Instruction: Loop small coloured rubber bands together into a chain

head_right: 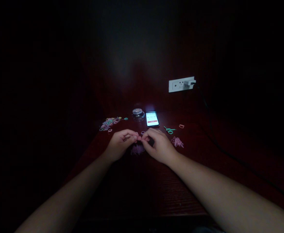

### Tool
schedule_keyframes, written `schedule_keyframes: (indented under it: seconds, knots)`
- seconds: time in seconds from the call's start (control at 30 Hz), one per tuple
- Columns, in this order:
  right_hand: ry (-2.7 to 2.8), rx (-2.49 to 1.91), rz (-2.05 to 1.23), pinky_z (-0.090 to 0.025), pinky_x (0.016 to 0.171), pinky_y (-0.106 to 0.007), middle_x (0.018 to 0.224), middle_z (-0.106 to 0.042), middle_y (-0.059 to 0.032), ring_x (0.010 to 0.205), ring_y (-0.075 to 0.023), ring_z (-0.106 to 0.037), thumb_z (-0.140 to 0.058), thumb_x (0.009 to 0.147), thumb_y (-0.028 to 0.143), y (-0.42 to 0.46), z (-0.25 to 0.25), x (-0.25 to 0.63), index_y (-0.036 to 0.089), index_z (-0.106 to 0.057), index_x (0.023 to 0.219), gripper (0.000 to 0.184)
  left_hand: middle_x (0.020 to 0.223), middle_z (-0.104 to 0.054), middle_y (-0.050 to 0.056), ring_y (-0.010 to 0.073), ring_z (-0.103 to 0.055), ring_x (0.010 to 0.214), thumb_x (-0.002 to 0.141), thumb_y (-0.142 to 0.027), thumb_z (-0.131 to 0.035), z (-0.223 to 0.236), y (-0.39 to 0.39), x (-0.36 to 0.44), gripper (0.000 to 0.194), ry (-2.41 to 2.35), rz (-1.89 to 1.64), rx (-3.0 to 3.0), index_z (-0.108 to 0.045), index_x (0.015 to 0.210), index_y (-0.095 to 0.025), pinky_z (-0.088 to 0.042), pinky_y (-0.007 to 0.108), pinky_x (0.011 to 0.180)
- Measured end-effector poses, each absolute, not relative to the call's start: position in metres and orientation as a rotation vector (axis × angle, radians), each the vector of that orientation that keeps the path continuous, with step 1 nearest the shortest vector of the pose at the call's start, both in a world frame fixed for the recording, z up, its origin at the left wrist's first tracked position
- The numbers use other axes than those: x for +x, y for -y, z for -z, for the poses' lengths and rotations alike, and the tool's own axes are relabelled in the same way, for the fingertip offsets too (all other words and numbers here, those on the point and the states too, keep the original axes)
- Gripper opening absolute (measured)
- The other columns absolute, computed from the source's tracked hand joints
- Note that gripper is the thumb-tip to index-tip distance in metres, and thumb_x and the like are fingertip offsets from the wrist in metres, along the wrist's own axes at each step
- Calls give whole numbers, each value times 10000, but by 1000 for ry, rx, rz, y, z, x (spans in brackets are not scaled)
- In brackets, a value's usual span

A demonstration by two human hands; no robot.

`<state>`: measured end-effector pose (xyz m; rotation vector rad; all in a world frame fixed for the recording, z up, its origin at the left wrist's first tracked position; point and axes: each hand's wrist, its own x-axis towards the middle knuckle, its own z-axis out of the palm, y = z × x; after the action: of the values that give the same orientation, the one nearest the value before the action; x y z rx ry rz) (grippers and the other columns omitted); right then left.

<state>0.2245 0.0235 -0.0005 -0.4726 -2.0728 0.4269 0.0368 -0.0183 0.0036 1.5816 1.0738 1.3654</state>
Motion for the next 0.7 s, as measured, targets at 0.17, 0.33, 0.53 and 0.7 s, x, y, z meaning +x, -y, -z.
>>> schedule_keyframes:
  seconds: [0.17, 0.33, 0.53, 0.7]
  knots:
    - [2088, -475, -414, -428, 676, -296, 741, -583, -15, 695, -157, -549, -566, 846, 131, -26, 0, 226, 187, -587, 802, 75, 888, -749, 69, 154, -705, 843, 830, -258, -660, -1, 16, 36, 160, -1071, -1376, 1593, -650, 922, -128, -546, 289, 792]
    - [2089, -500, -418, -423, 667, -297, 739, -578, -15, 694, -160, -542, -566, 841, 127, -28, 0, 227, 189, -584, 796, 78, 868, -738, 59, 147, -689, 807, 849, -277, -635, -1, 16, 36, 150, -1107, -1355, 1649, -636, 902, -136, -533, 275, 745]
    - [2094, -467, -426, -414, 655, -289, 740, -569, -17, 696, -159, -531, -552, 858, 127, -29, -1, 229, 190, -582, 794, 95, 853, -717, 53, 137, -656, 758, 871, -298, -609, -1, 16, 34, 162, -1144, -1297, 1738, -633, 900, -141, -503, 254, 680]
    - [2105, -464, -417, -410, 660, -289, 743, -566, -18, 704, -163, -535, -553, 860, 127, -29, -1, 230, 190, -584, 795, 96, 841, -709, 53, 117, -606, 684, 859, -295, -620, -3, 18, 32, 163, -1268, -1234, 1843, -647, 912, -144, -445, 226, 593]
